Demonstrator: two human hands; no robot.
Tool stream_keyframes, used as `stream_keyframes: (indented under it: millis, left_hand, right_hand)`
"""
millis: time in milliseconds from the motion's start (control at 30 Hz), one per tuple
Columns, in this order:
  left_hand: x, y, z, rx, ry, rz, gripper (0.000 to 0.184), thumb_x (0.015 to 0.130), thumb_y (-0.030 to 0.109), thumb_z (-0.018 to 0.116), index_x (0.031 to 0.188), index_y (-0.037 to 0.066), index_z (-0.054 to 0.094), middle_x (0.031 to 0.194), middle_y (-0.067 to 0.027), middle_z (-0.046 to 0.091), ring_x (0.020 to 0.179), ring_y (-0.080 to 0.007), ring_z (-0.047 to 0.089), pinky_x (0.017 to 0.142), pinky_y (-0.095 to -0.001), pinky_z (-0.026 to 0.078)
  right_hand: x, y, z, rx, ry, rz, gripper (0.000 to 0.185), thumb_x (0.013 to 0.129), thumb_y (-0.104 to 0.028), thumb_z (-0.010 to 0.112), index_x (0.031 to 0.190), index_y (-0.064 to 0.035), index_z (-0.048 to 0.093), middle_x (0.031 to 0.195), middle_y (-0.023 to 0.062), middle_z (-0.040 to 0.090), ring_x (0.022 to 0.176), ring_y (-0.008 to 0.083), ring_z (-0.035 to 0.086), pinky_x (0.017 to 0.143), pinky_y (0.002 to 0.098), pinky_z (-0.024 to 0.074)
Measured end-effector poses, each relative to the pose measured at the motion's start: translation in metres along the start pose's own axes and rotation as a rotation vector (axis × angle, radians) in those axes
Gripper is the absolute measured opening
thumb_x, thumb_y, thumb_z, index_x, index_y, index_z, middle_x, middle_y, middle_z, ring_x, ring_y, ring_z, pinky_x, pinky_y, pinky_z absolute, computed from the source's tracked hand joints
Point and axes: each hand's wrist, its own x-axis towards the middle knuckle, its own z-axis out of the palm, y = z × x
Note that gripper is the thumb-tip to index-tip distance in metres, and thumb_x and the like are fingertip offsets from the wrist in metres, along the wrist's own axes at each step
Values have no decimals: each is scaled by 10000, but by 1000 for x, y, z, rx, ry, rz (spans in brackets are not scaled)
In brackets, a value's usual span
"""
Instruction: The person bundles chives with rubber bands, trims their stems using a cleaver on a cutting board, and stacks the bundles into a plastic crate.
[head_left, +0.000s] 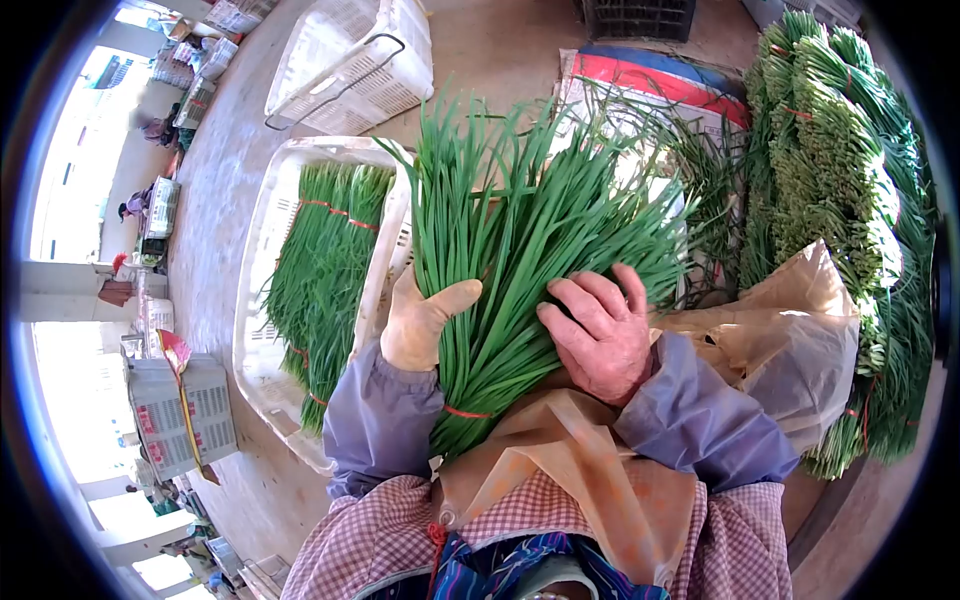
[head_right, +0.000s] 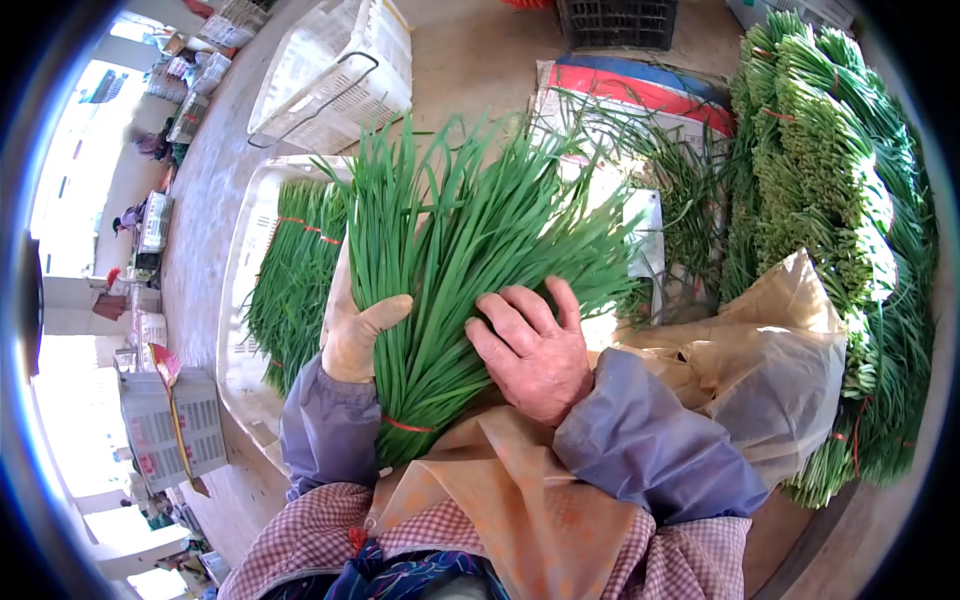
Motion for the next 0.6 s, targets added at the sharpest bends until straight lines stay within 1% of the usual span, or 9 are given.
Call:
stream_keyframes:
  millis: [67, 100, 200, 233, 333, 367, 467, 500, 600]
  left_hand:
    - [1, 0, -1, -11, -7, 3, 509, 847, -19, 649, 1334, -21, 500, 1190, -121, 644, 1024, -215, 640, 911, -364, 534]
    - [1, 0, -2, -20, -12, 5, 509, 846, -21, 645, 1335, -20, 502, 1194, -120, 641, 1032, -213, 637, 917, -362, 530]
    - [0, 4, 2, 3, 23, -1, 513, 836, -41, 624, 1336, -17, 511, 1198, -112, 636, 1038, -200, 629, 925, -351, 520]
    - [-1, 4, 1, 36, 45, -5, 514, 832, -48, 621, 1334, -18, 512, 1194, -110, 638, 1034, -198, 629, 926, -348, 518]
    - [-2, 1, 4, 56, 101, 0, 465, 825, -75, 605, 1283, -19, 546, 1131, -103, 665, 993, -190, 639, 926, -337, 510]
    - [-3, 0, 4, 40, 114, -13, 450, 825, -79, 604, 1268, -19, 554, 1116, -101, 672, 984, -189, 642, 925, -335, 510]
    - [-3, -6, 7, 82, 178, -2, 397, 825, -80, 624, 1216, -23, 580, 1077, -97, 687, 938, -180, 654, 881, -315, 523]
    - [-3, -7, 8, 84, 186, 3, 392, 826, -80, 629, 1211, -26, 582, 1078, -97, 688, 934, -176, 655, 868, -308, 525]
    - [-5, -9, 11, 142, 211, 36, 374, 827, -80, 636, 1195, -34, 589, 1075, -97, 692, 927, -166, 657, 841, -293, 530]
  right_hand:
    - [5, -3, -6, -138, 25, -48, 484, 686, -165, 709, 1159, -113, 621, 1231, 100, 572, 1097, 279, 565, 1043, 565, 347]
    - [13, -8, -12, -136, -8, -41, 438, 761, -212, 695, 1175, -92, 615, 1219, 105, 576, 1111, 285, 566, 1091, 569, 308]
    - [3, -4, 4, 34, -291, 143, 406, 834, -253, 670, 1185, -58, 607, 1155, 117, 592, 1084, 305, 573, 1075, 548, 337]
    - [-1, -1, 4, 120, -388, 185, 404, 864, -265, 659, 1185, -28, 599, 1085, 137, 597, 1037, 326, 579, 1037, 510, 383]
    - [1, -1, -3, 197, -292, 202, 416, 836, -250, 681, 1178, -28, 598, 1044, 141, 596, 990, 334, 577, 1001, 491, 408]
    - [6, -1, -10, 171, -189, 150, 380, 804, -156, 702, 1145, -20, 604, 1036, 144, 610, 962, 343, 597, 928, 478, 467]
    - [33, -4, -12, 287, 188, -47, 327, 771, -23, 692, 1087, -14, 609, 1018, 142, 628, 915, 351, 623, 827, 462, 519]
    - [50, -8, -17, 379, 219, -82, 291, 764, 59, 654, 1042, -10, 606, 1000, 153, 637, 881, 366, 640, 751, 430, 541]
    - [67, -3, 9, 592, 197, -23, 247, 778, 60, 630, 1012, -8, 592, 945, 159, 621, 857, 379, 629, 750, 415, 536]
